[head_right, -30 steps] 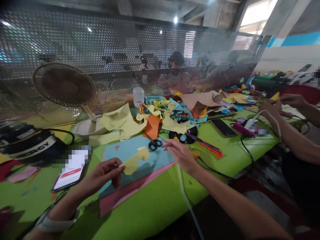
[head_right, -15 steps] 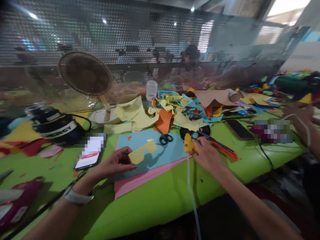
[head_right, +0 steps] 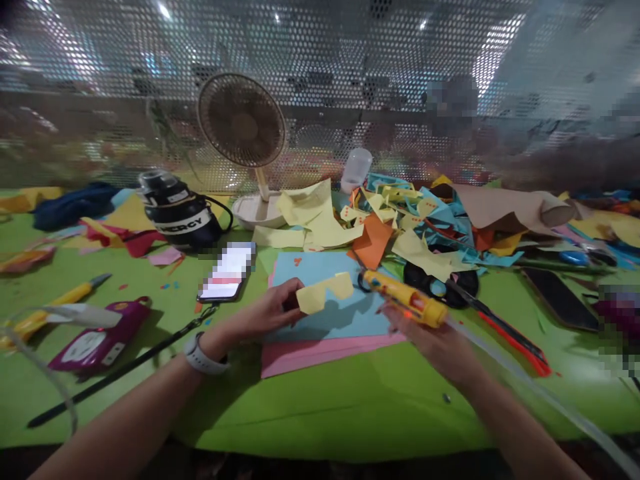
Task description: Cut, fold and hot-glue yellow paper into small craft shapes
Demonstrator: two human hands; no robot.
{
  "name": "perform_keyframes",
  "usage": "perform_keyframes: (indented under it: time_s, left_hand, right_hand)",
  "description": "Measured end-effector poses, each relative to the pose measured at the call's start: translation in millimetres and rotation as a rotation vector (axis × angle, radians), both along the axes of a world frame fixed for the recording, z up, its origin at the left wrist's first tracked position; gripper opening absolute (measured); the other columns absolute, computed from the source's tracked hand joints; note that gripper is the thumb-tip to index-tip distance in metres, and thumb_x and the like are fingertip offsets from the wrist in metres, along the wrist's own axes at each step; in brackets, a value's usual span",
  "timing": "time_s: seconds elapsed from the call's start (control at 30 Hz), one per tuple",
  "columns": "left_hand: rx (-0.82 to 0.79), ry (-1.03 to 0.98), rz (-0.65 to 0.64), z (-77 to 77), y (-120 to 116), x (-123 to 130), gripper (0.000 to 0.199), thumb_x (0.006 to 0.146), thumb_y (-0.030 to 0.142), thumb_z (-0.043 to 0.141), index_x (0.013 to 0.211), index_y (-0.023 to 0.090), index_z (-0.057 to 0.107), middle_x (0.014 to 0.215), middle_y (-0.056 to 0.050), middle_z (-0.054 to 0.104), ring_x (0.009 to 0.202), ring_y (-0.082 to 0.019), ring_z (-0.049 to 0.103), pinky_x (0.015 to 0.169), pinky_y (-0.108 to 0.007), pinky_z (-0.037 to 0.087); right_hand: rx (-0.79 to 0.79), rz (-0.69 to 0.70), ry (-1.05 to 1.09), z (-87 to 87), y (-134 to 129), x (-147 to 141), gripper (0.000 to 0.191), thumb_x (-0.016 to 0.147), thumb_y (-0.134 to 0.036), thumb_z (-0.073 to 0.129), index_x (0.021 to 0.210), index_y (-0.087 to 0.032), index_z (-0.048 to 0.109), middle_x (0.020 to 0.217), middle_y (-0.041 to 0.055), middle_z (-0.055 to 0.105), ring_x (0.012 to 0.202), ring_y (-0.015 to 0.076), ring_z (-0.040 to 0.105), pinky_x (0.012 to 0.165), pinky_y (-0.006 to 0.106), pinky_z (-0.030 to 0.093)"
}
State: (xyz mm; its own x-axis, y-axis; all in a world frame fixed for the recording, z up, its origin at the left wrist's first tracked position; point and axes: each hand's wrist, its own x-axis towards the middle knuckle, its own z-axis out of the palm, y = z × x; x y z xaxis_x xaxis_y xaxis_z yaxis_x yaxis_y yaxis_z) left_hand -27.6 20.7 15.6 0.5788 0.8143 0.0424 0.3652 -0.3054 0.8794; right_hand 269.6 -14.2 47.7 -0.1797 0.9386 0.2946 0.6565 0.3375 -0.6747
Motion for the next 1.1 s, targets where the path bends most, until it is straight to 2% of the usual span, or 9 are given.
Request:
perform_keyframes:
  time_s: [0.07, 0.17, 0.3, 0.4, 0.5, 0.63, 0.77, 0.87, 1.1]
  left_hand:
    - [0.018, 0.008, -0.011, 1.3, 0, -2, 0.013, 0.086, 0.029, 0.05, 0.087, 0.021, 0.04, 0.063, 0.005, 0.051, 0.056, -0.011, 0.046, 0.052, -0.024, 0.035]
    - [0.071, 0.016, -0.029, 2.7, -1, -4, 0.011, 0.086, 0.028, 0.049, 0.088, 0.02, 0.042, 0.066, 0.003, 0.052, 0.057, -0.012, 0.047, 0.052, -0.024, 0.036]
    - [0.141, 0.027, -0.039, 2.7, 0, -5, 0.008, 0.087, 0.026, 0.046, 0.091, 0.02, 0.043, 0.066, 0.003, 0.053, 0.057, -0.011, 0.047, 0.053, -0.024, 0.036]
    - [0.2, 0.054, -0.011, 3.1, 0, -4, 0.009, 0.085, 0.026, 0.047, 0.091, 0.02, 0.044, 0.065, 0.003, 0.05, 0.056, -0.011, 0.046, 0.053, -0.025, 0.035]
    - [0.192, 0.046, -0.002, 4.2, -1, -4, 0.01, 0.084, 0.027, 0.049, 0.09, 0.02, 0.045, 0.065, 0.004, 0.049, 0.057, -0.011, 0.045, 0.053, -0.025, 0.035]
    - [0.105, -0.035, -0.004, 6.3, -3, -2, 0.011, 0.08, 0.025, 0.054, 0.085, 0.02, 0.045, 0.065, 0.005, 0.046, 0.057, -0.011, 0.043, 0.052, -0.024, 0.035]
    - [-0.016, -0.088, 0.032, 9.7, -6, 0, 0.014, 0.071, 0.016, 0.054, 0.079, 0.02, 0.044, 0.06, 0.007, 0.041, 0.054, -0.01, 0.039, 0.05, -0.022, 0.033]
    - [-0.045, -0.102, 0.04, 11.5, -9, 1, 0.013, 0.071, 0.015, 0.053, 0.079, 0.02, 0.044, 0.059, 0.008, 0.04, 0.053, -0.009, 0.037, 0.049, -0.022, 0.031]
    - [-0.027, -0.114, 0.032, 8.7, -9, 2, 0.014, 0.072, 0.016, 0.055, 0.08, 0.02, 0.044, 0.059, 0.008, 0.04, 0.052, -0.009, 0.037, 0.047, -0.021, 0.029]
  right_hand:
    - [-0.133, 0.098, 0.111, 2.6, -3, -23, 0.033, 0.082, -0.051, 0.056, 0.084, -0.021, 0.071, 0.059, 0.0029, 0.068, 0.047, 0.0157, 0.061, 0.036, 0.023, 0.047]
    - [-0.304, 0.188, 0.273, 0.9, -5, -49, 0.036, 0.075, -0.054, 0.064, 0.086, -0.02, 0.069, 0.077, 0.0069, 0.073, 0.063, 0.0194, 0.067, 0.05, 0.026, 0.057]
    - [-0.306, 0.245, 0.26, -8.7, -2, -58, 0.032, 0.077, -0.052, 0.063, 0.084, -0.021, 0.069, 0.073, 0.0052, 0.07, 0.064, 0.0187, 0.065, 0.054, 0.027, 0.058]
    - [-0.307, 0.223, 0.262, -14.8, -1, -55, 0.035, 0.076, -0.054, 0.064, 0.089, -0.021, 0.069, 0.078, 0.0064, 0.071, 0.066, 0.0194, 0.066, 0.056, 0.028, 0.059]
    - [-0.284, 0.209, 0.276, -15.9, -2, -54, 0.038, 0.075, -0.055, 0.065, 0.092, -0.021, 0.068, 0.081, 0.0072, 0.071, 0.069, 0.0202, 0.067, 0.058, 0.03, 0.059]
    - [-0.187, 0.266, 0.129, -13.2, -2, -56, 0.022, 0.083, -0.043, 0.06, 0.088, -0.022, 0.065, 0.075, 0.0046, 0.068, 0.065, 0.0168, 0.063, 0.057, 0.027, 0.055]
    - [0.092, 0.371, -0.14, -15.3, -1, -53, 0.01, 0.086, -0.03, 0.055, 0.089, -0.02, 0.059, 0.08, 0.0052, 0.067, 0.07, 0.0171, 0.062, 0.06, 0.028, 0.05]
    - [0.294, 0.463, -0.208, -17.8, -1, -50, 0.013, 0.09, -0.021, 0.045, 0.098, -0.019, 0.055, 0.088, 0.0092, 0.067, 0.079, 0.0191, 0.063, 0.064, 0.029, 0.049]
    - [0.51, 0.474, -0.346, -5.4, -1, -56, 0.016, 0.091, -0.023, 0.041, 0.095, -0.016, 0.055, 0.083, 0.0119, 0.066, 0.076, 0.0215, 0.063, 0.061, 0.031, 0.05]
